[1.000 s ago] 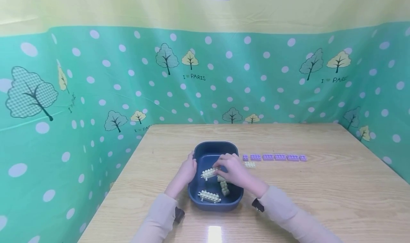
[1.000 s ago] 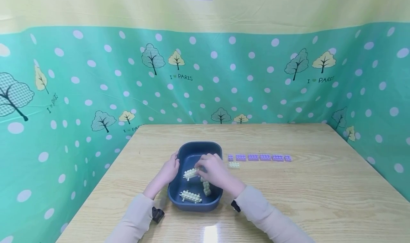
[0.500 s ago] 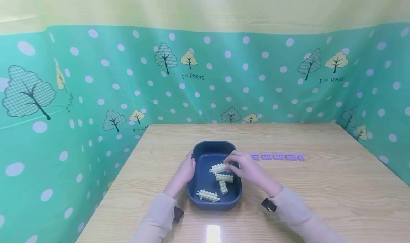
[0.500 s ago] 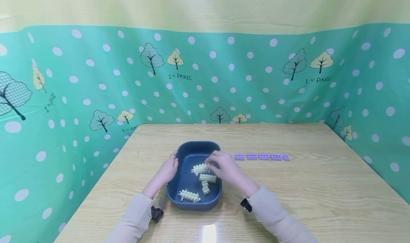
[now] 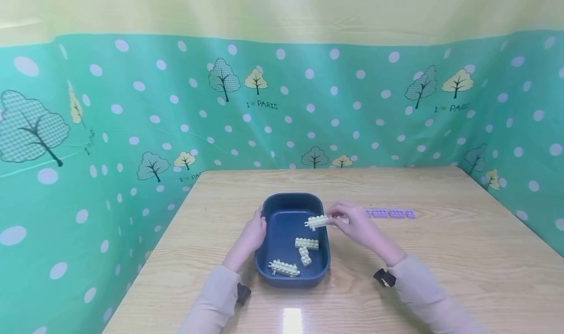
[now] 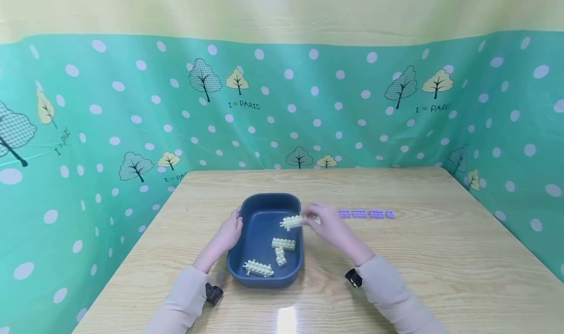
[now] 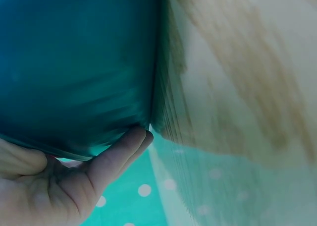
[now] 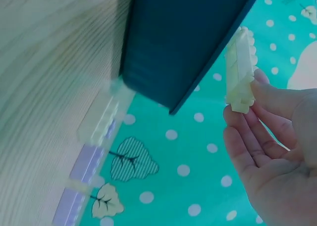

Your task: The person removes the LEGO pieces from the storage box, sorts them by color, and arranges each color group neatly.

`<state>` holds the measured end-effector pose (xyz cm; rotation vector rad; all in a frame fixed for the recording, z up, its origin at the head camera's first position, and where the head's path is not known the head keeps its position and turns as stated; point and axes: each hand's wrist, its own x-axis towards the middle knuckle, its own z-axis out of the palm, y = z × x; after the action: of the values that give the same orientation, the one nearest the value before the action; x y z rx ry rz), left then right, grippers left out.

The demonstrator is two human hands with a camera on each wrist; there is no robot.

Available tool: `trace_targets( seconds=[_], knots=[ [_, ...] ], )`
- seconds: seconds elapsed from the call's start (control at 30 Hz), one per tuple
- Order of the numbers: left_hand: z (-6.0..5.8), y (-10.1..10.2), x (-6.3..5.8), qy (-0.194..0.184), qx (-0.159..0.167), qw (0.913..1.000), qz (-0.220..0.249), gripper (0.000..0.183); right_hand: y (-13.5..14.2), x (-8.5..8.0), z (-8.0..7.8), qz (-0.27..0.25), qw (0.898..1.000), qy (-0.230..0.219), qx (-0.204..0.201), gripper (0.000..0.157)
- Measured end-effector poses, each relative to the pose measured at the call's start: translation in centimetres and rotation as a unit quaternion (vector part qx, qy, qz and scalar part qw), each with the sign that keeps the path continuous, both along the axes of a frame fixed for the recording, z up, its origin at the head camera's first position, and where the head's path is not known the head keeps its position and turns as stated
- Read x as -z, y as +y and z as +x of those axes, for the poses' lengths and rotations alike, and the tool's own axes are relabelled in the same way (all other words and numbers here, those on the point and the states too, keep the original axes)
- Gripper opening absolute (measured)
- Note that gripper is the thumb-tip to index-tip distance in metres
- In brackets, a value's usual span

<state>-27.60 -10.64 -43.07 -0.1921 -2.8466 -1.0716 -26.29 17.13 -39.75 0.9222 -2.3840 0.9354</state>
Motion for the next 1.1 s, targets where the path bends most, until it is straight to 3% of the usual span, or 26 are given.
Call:
trace_targets(
  seconds=[0.63, 0.87, 1.1],
  knots=[
    [-0.1, 0.1, -0.2, 0.001, 0.006, 1.0000, -0.005, 0.047, 5.3, 0.5, -0.4, 0.022, 0.993, -0.068, 0.091, 0.021],
    [-0.1, 0.1, -0.2, -0.007, 0.003, 1.0000, -0.004, 0.048, 7.2, 1.2, -0.6, 0.028, 0.992, -0.067, 0.104, 0.018],
    [0.1, 0.1, -0.2, 0.002, 0.002, 1.0000, 0.001, 0.047, 8.8, 2.0, -0.7, 0.044, 0.984, -0.103, 0.137, 0.016]
  ],
)
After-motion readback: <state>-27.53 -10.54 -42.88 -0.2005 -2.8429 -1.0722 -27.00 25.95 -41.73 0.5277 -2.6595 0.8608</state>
